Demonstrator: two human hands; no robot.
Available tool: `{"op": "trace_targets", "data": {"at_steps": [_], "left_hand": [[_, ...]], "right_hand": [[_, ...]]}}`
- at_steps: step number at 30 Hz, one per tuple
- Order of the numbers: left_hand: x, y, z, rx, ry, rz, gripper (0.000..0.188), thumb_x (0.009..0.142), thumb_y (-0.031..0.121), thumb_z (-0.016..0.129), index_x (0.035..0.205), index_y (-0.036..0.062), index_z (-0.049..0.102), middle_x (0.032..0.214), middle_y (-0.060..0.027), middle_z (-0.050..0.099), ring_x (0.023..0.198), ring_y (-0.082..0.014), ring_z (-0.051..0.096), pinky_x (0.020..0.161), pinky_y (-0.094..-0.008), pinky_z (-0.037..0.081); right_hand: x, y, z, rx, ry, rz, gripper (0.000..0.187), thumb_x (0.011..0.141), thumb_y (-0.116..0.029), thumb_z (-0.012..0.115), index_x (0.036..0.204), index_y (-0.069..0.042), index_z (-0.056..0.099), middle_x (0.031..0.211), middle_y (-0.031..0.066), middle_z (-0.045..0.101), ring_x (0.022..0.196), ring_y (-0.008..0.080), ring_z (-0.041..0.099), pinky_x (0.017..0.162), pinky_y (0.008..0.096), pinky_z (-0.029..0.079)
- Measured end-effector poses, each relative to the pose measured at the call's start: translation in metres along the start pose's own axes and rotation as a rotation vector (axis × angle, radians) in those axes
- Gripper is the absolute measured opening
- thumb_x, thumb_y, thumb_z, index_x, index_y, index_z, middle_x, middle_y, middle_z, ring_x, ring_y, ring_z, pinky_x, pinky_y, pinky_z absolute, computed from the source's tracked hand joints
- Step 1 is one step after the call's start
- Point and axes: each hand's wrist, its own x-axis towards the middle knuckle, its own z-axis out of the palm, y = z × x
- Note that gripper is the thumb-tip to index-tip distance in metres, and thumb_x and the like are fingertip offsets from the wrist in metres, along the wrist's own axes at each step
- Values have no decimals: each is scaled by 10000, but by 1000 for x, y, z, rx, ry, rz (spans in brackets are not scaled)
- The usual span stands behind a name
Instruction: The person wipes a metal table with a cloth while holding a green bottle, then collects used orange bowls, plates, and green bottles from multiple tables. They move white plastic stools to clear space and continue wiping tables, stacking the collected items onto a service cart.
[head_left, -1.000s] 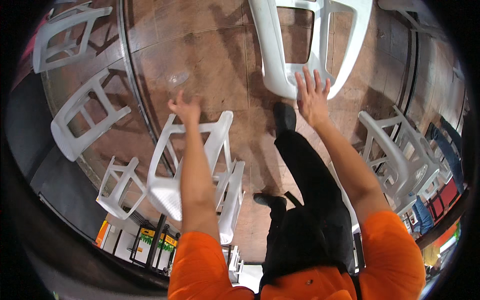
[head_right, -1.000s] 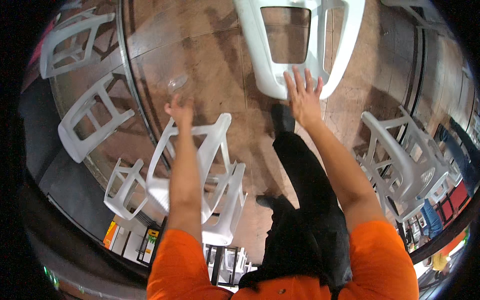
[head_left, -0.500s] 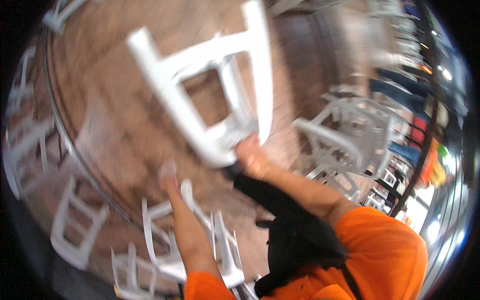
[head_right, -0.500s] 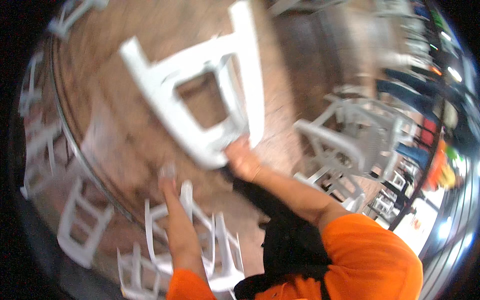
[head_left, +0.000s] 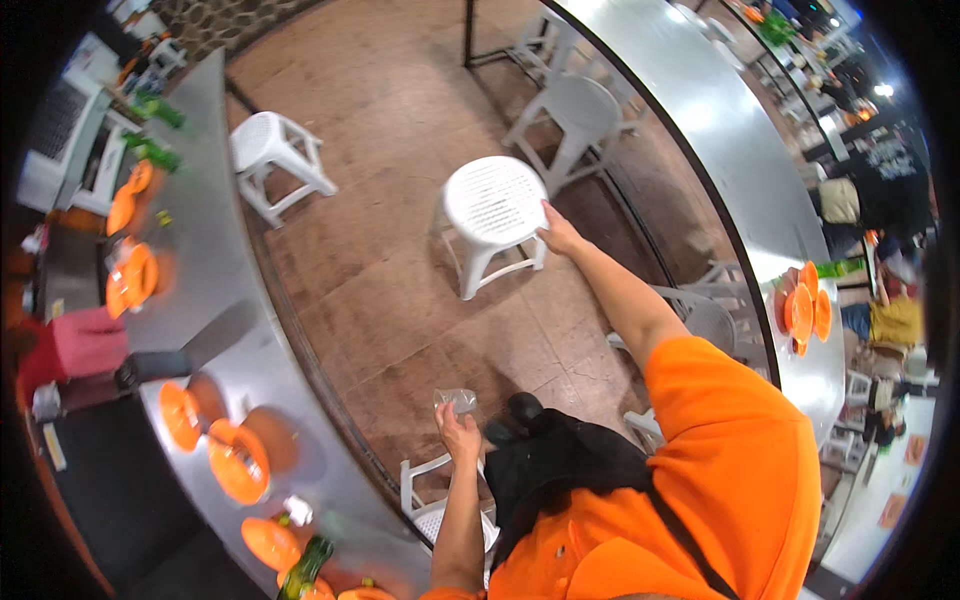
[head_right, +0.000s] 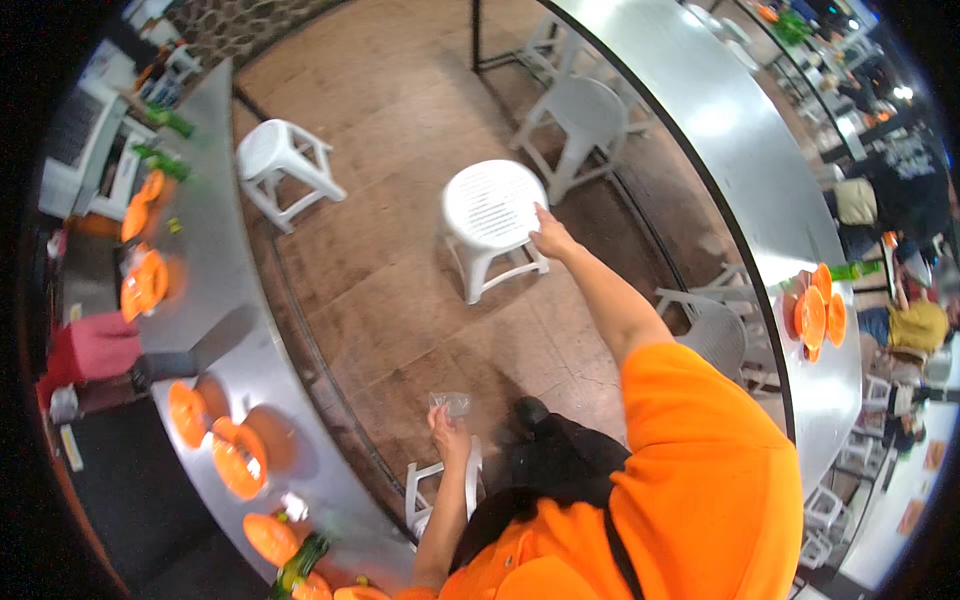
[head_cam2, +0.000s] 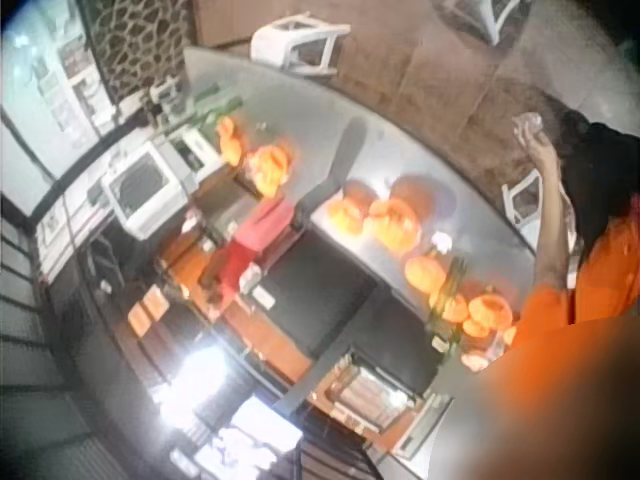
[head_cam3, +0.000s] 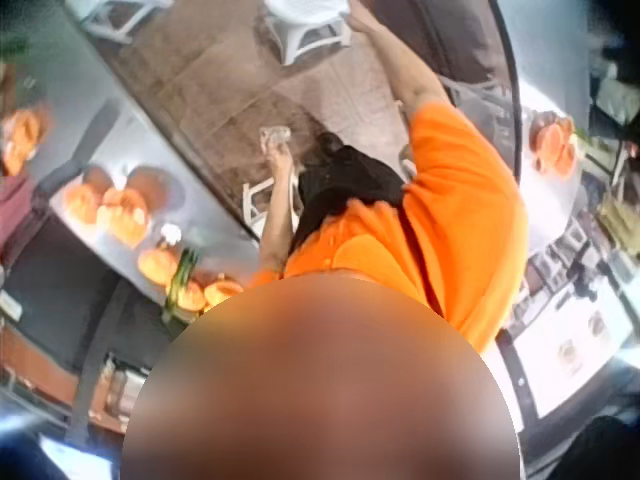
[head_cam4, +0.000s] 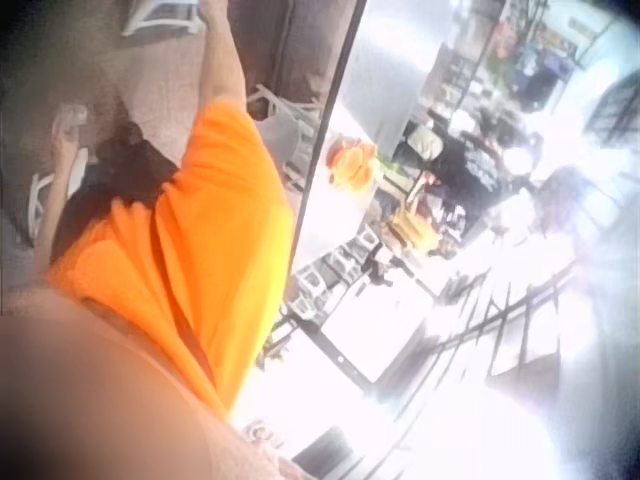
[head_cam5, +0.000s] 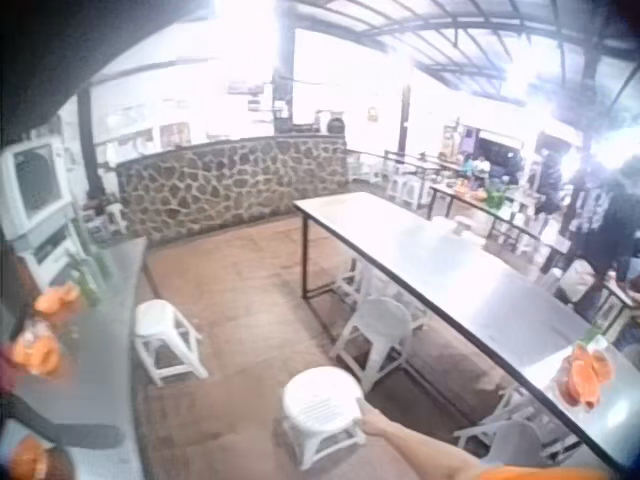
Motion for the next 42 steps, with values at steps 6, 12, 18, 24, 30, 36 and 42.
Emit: {"op": "trace_targets", "data": {"at_steps": [6,12,18,24,30,36,42], "left_hand": [[85,78,-108,-163,172,17,491,819,-7,683,1291,-34,551,1368,-218,490,1037,-334,625,867,-389,544],[237,135,-137,-188,148,303,495,843,-15,675,1320,-1,546,1385,-200,473,941,-266,623,797,-357,562],[391,230,-155,-149,47,409,512,836,-22,677,1326,-24,529,1393,-197,454,953,-248,604,745,-327,570],[521,219,-136,7,57,396,514,813,9,700,1303,-38,552,1386,-211,454,918,-263,616,774,-343,567],[649,218,-147,206,-19,181,518,782,40,724,1267,-61,573,1381,-225,464,1000,-309,645,811,-352,575],[828,253,-142,523,-115,331,502,757,66,714,1216,-93,587,1304,-263,531,1163,-429,569,1005,-440,479],[1037,312,-118,654,-347,408,525,739,96,696,1217,-90,585,1282,-274,543,1228,-452,532,1068,-464,429]], "right_hand": [[-166,-97,-50,-352,-650,103,612,860,-353,675,1388,-61,568,1273,266,634,1195,403,607,1012,451,484],[-263,-31,-95,-292,-271,472,508,817,-348,700,1225,-45,688,1198,233,686,1126,359,661,980,385,519],[-257,-22,-105,-137,-242,1163,324,802,-282,710,1001,-30,754,907,193,737,835,322,734,740,421,589],[-76,-6,-49,-213,-272,626,310,801,-286,708,953,-19,751,711,155,699,614,272,694,644,411,582],[197,-51,-80,-240,107,342,398,850,-330,683,1154,-75,711,1024,192,727,985,372,681,893,435,531],[348,-127,-190,276,306,517,420,868,-219,720,1245,-46,660,1036,130,733,941,232,698,848,358,548],[340,-57,-138,266,654,970,420,852,-252,718,1206,-29,682,1087,159,730,923,276,704,816,382,556]]}}
